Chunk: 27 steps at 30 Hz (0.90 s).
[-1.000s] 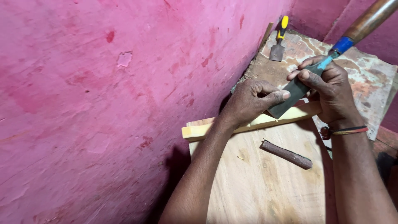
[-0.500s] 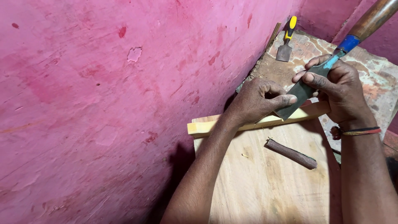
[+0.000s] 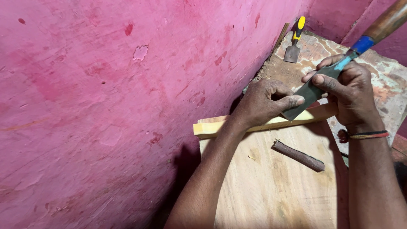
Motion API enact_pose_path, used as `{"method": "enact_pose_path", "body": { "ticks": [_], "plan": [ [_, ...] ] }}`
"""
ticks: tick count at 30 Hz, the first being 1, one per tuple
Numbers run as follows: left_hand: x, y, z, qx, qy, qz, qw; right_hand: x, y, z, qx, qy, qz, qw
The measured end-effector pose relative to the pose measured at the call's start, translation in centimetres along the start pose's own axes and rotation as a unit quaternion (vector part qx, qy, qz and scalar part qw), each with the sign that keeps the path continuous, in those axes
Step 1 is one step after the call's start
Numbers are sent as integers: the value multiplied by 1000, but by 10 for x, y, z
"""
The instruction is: The person carves a small wooden piece using a chisel and a sanding block. They hold the wood steady with one hand while shaping it with the other, then switch to sanding the surface smooth.
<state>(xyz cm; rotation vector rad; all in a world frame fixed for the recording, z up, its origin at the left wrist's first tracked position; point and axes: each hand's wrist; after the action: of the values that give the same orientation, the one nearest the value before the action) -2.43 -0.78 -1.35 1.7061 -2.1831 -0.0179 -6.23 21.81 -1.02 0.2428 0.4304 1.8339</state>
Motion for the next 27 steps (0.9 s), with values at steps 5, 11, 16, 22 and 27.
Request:
{"method": "enact_pose_path", "body": {
  "ticks": [5,11,16,22,27],
  "plan": [
    [-9,2,-3,-16,46,-27,998,0,-5,3,40,40,-13,998],
    [-2,1,-1,-23,37,-3,999,-4,-3,6,10,-8,-27,1000],
    [-1,1,1,-1,13,5,1000,-4,-3,4,25,-3,0,1000],
    [-2,1,-2,-25,51,0,998,-2,-3,2,28,-6,2,1000],
    [0,3,-3,-17,47,16,999,-2,-4,0,27,-3,7,1000]
  ]
}}
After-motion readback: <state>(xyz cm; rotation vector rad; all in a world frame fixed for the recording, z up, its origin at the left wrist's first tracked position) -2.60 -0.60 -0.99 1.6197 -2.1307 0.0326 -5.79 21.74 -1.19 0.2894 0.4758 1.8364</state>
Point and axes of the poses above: each hand's wrist, its own y-axis towards the middle knuckle, its own x-axis out of the back of the hand, z = x × y, and after that the axes turned 3 degrees about x, right-handed
